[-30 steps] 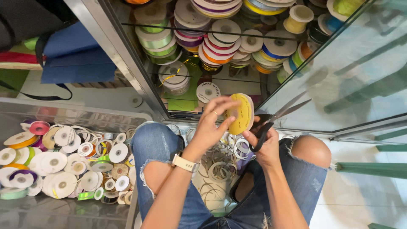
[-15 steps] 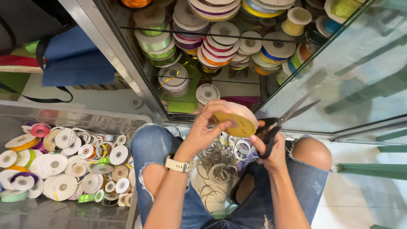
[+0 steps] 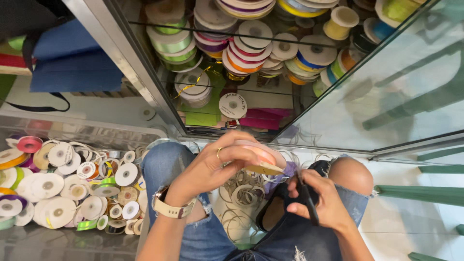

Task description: The person sits on the floor and uses scissors to cut the paper labels off spools of ribbon. They remove the label from a white spool, then a yellow spool, and place the trimmed spools into a nearby bin.

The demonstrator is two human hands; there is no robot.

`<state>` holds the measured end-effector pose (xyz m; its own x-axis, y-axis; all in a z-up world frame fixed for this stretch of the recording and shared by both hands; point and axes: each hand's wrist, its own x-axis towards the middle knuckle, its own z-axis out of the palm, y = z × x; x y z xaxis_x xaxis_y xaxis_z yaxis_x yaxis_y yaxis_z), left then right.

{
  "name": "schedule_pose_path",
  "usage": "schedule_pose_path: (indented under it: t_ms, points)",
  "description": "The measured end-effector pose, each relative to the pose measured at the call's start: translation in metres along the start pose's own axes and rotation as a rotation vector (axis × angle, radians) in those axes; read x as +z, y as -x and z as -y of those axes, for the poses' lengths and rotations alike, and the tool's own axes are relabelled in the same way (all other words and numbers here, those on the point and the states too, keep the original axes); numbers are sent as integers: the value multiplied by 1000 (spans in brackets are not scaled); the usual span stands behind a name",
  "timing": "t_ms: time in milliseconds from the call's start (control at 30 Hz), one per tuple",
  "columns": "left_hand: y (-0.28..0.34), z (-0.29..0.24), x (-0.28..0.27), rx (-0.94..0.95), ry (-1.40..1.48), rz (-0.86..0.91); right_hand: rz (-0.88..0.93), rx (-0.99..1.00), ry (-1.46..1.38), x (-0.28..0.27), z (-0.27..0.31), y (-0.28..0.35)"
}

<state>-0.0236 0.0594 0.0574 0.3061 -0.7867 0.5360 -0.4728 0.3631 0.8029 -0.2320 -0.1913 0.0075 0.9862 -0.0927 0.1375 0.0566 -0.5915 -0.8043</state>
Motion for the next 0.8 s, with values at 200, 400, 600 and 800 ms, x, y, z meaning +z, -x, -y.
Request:
schedule_pose_path:
  t_ms: [200,400,600,800]
  points:
    - [8,10,-3,-14,-47,-31,72,7,-15,10,11,-9]
    - [13,10,-1,-15,-73,-72,92,43,6,7,8,-8]
    - [15,15,3,-72,14,-140,111,65,14,2,6,-8]
    - [22,29,6,-76,4,-159,142,64,21,-2,12,-10]
